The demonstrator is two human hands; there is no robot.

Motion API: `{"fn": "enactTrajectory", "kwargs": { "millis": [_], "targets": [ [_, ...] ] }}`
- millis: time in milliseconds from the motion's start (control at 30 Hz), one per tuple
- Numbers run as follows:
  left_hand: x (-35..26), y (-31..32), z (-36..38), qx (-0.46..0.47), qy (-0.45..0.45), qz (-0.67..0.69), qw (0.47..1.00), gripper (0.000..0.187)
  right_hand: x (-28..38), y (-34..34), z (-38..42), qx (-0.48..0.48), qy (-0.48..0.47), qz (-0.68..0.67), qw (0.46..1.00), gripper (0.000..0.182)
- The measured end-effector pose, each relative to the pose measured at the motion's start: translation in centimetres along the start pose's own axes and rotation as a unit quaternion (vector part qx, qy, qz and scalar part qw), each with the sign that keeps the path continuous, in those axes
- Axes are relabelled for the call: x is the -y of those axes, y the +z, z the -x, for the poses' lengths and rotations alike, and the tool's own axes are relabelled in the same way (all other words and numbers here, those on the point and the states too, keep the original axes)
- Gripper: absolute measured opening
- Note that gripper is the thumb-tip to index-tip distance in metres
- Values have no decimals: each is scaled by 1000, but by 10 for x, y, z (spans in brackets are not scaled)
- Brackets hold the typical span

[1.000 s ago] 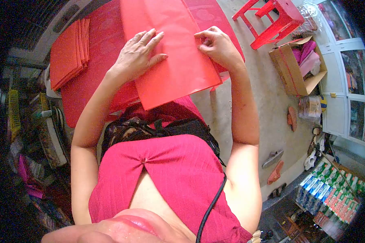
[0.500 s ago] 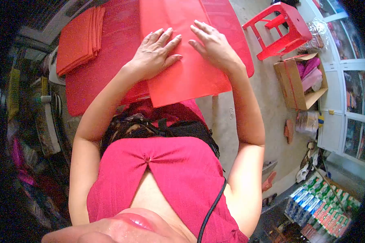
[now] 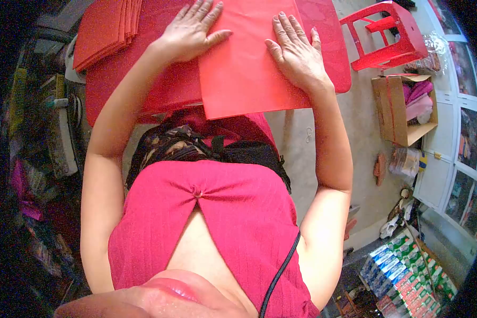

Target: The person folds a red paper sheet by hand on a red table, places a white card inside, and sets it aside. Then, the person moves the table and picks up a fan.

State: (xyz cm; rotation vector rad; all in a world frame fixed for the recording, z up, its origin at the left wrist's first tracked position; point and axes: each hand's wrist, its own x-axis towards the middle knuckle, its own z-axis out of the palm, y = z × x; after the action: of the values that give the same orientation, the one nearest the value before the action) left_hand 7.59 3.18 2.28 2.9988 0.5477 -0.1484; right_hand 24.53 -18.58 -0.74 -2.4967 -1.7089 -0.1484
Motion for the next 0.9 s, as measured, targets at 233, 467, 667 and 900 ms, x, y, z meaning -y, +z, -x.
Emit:
{"fn": "enactTrajectory", "kwargs": {
  "millis": [233, 467, 667, 900],
  "targets": [
    [17, -4, -16, 10, -43, 5, 999, 86, 4, -3, 2, -6, 3, 12, 1000, 64],
    [7, 3, -32, -1, -78, -125, 989, 88, 8, -7, 3, 4, 10, 12, 1000, 64],
    [56, -11, -100, 3, -148, 6, 989, 87, 12, -10, 3, 20, 20, 12, 1000, 64],
    [103, -21, -150, -15, -158, 20, 987, 85, 19, -16, 2, 33, 21, 5, 999, 63]
  ]
}}
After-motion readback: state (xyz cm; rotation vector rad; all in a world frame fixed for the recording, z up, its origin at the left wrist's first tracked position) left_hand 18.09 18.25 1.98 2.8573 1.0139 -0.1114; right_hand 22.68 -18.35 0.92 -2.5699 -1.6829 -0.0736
